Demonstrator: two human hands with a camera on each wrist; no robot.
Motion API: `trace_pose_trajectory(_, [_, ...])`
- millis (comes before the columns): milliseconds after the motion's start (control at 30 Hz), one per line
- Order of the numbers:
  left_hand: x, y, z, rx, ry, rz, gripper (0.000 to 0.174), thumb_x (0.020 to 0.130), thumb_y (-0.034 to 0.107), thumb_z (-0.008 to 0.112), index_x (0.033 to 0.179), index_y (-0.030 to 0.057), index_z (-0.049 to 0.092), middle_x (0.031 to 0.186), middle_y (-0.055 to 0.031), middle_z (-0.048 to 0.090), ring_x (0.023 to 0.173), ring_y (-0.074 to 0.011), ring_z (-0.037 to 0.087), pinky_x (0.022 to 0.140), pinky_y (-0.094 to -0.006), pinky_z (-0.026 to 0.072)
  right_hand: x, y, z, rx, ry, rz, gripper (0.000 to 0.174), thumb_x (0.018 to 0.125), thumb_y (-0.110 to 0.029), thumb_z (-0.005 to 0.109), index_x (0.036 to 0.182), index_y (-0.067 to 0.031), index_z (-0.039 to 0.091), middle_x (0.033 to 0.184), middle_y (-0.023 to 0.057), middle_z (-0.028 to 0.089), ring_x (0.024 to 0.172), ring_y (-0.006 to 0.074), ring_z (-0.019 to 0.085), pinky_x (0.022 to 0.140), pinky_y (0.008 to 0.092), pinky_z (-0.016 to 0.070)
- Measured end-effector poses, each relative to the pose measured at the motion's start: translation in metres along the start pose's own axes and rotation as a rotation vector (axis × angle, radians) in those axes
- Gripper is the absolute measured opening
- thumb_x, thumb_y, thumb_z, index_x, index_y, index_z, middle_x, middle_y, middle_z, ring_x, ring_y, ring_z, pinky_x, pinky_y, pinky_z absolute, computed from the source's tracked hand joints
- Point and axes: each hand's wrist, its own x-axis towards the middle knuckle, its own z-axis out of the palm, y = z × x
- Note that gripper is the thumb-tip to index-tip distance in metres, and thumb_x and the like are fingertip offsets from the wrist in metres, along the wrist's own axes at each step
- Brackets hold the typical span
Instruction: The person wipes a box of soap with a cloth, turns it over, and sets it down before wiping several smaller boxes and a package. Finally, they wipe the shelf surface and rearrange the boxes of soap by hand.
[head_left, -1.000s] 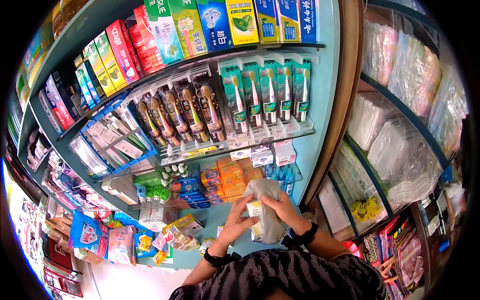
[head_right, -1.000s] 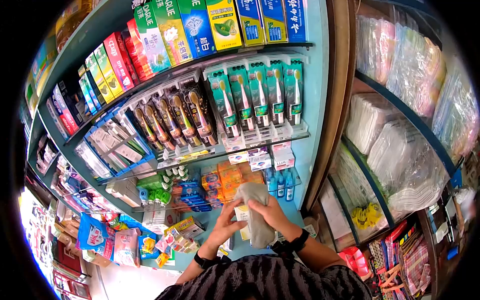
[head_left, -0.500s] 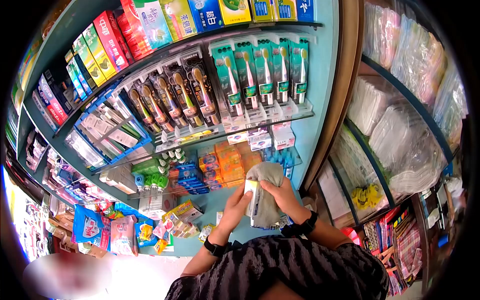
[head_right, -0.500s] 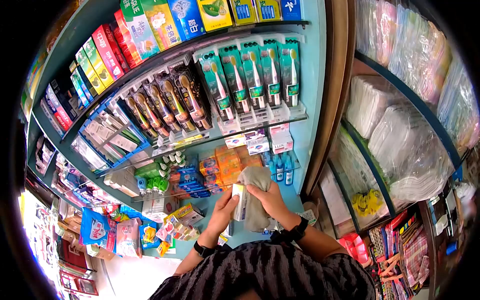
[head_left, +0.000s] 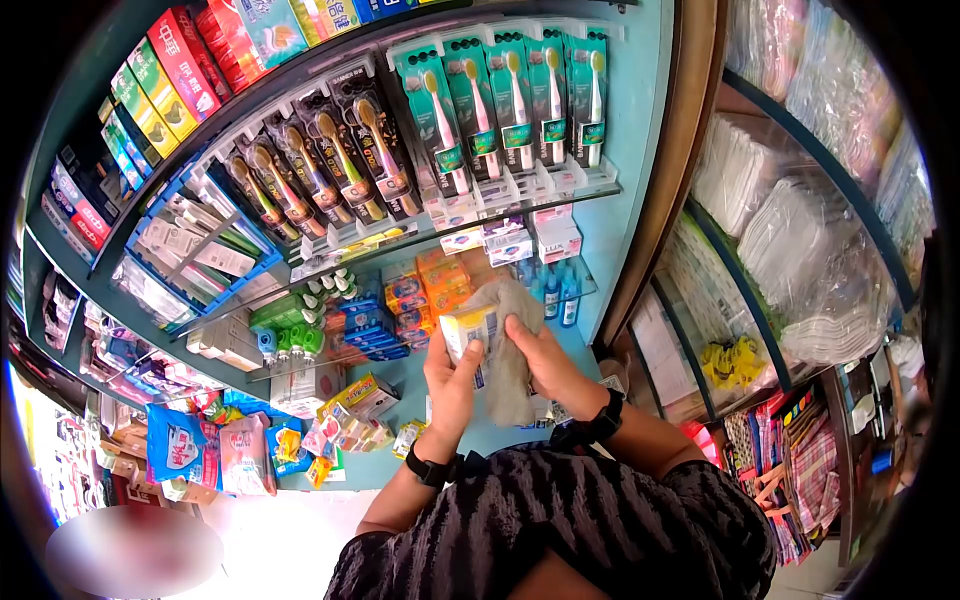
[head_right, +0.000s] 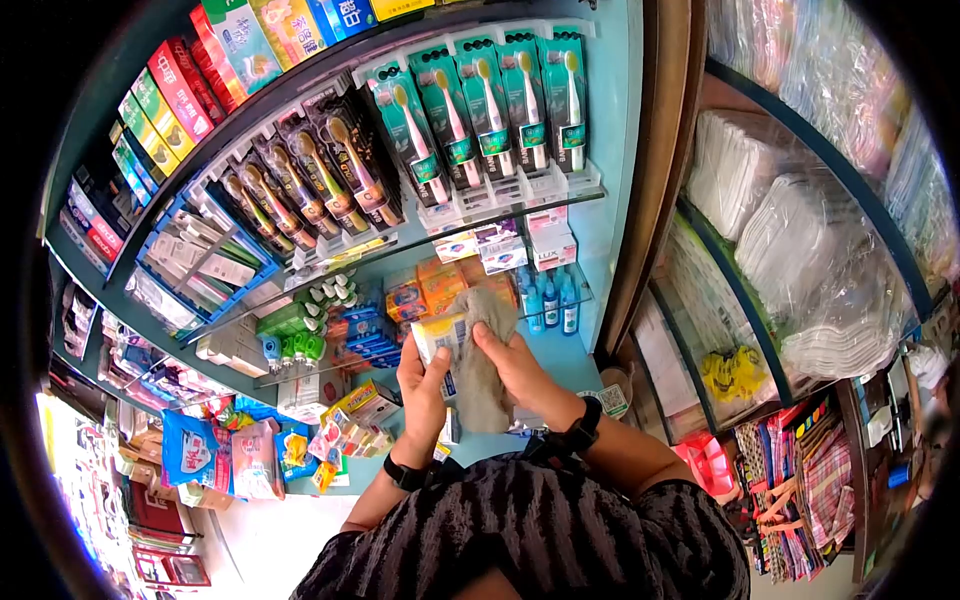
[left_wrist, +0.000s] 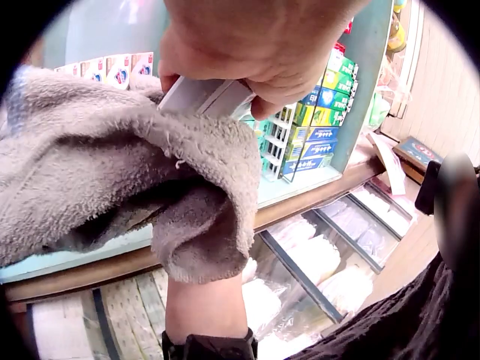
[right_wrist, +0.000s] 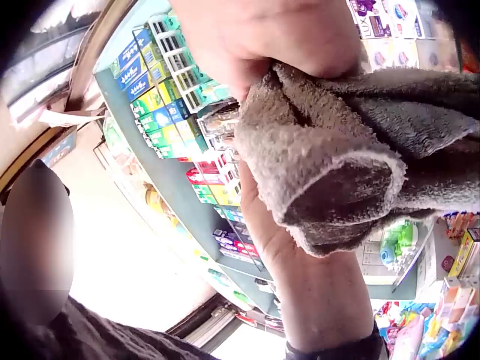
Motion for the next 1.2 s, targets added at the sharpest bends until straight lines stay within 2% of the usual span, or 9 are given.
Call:
trace_pose_trajectory(200, [-0.001,-0.008,-0.008,-0.074,0.055,0.020,0.038,0.090,0.010,0.054,0.125,-0.0005,0.044,0.115,-0.0059,0.056,0.101,-0.0131,0.053,0.089,-0.0273,0.0415,0.000,0.005,-0.004,-0.111,-0.071,0.002,0.044,0.092,-0.034,0.056,0.122,-0.0029,0.049,0.112,0.0044,0.057,0.099,0.0122,0.056,0.083,0.0277,0.0473])
trace_pose_trajectory(300, [0.003,-0.002,-0.014,-0.161,0.068,-0.008,0.036,0.092,0.015,0.052,0.124,0.0008,0.044,0.116,-0.0062,0.055,0.103,-0.0129,0.052,0.089,-0.0275,0.0414,0.000,0.004,-0.010,0.075,-0.022,0.189,0.043,0.092,-0.033,0.056,0.122,-0.0029,0.049,0.110,0.0053,0.058,0.095,0.0143,0.059,0.078,0.0288,0.0500])
trace_pose_trajectory(400, [0.007,-0.005,-0.021,-0.146,0.088,-0.010,0.036,0.093,0.018,0.051,0.124,0.0025,0.043,0.115,-0.0059,0.055,0.102,-0.0123,0.052,0.088,-0.0271,0.0415,-0.008,0.013,-0.008,0.086,-0.045,0.258,0.043,0.091,-0.033,0.057,0.122,-0.0037,0.049,0.109,0.0060,0.058,0.090,0.0157,0.061,0.074,0.0303,0.0519])
trace_pose_trajectory(567, [0.003,-0.014,-0.021,-0.195,0.148,-0.042,0.035,0.094,0.020,0.049,0.124,0.0040,0.042,0.111,-0.0048,0.055,0.099,-0.0118,0.052,0.085,-0.0263,0.0423,-0.004,0.016,-0.005,-0.243,-0.153,0.122,0.044,0.091,-0.029,0.058,0.124,-0.0018,0.047,0.110,0.0028,0.057,0.098,0.0097,0.053,0.083,0.0264,0.0446])
trace_pose_trajectory(867, [0.002,-0.023,-0.042,-0.498,0.135,-0.359,0.030,0.096,0.028,0.045,0.117,0.0064,0.047,0.103,-0.0033,0.059,0.092,-0.0124,0.058,0.080,-0.0287,0.0451,-0.004,0.018,-0.010,-0.250,-0.173,0.166,0.043,0.090,-0.023,0.061,0.124,-0.0014,0.048,0.113,0.0035,0.056,0.100,0.0110,0.053,0.086,0.0269,0.0440])
trace_pose_trajectory(933, [0.001,-0.024,-0.044,-0.519,0.145,-0.397,0.030,0.096,0.028,0.044,0.117,0.0067,0.047,0.103,-0.0035,0.058,0.092,-0.0125,0.058,0.080,-0.0289,0.0453,-0.003,0.024,-0.011,-0.253,-0.162,0.133,0.040,0.090,-0.021,0.060,0.123,-0.0013,0.048,0.111,0.0045,0.058,0.097,0.0123,0.056,0.083,0.0282,0.0472])
trace_pose_trajectory(1067, [-0.002,-0.030,-0.054,-0.413,0.052,-0.414,0.035,0.094,0.021,0.047,0.125,0.0056,0.042,0.110,-0.0051,0.057,0.097,-0.0151,0.057,0.085,-0.0304,0.0456,-0.003,0.026,-0.013,-0.257,-0.110,0.171,0.040,0.089,-0.018,0.061,0.123,-0.0009,0.049,0.111,0.0039,0.058,0.098,0.0122,0.056,0.084,0.0280,0.0462])
trace_pose_trajectory(1100, [-0.004,-0.025,-0.058,-0.448,0.026,-0.478,0.038,0.093,0.016,0.049,0.128,0.0055,0.040,0.114,-0.0062,0.056,0.102,-0.0166,0.057,0.089,-0.0318,0.0452,-0.003,0.027,-0.014,-0.272,-0.101,0.147,0.039,0.088,-0.018,0.062,0.121,-0.0007,0.051,0.109,0.0042,0.059,0.096,0.0125,0.057,0.083,0.0280,0.0466])
trace_pose_trajectory(1200, [-0.007,-0.014,-0.061,-0.429,0.020,-0.474,0.038,0.093,0.014,0.048,0.129,0.0060,0.040,0.114,-0.0062,0.056,0.103,-0.0169,0.056,0.090,-0.0330,0.0453,0.002,0.028,-0.018,-0.329,-0.063,0.093,0.035,0.086,-0.018,0.064,0.115,-0.0004,0.054,0.104,0.0052,0.061,0.092,0.0134,0.059,0.080,0.0280,0.0481])
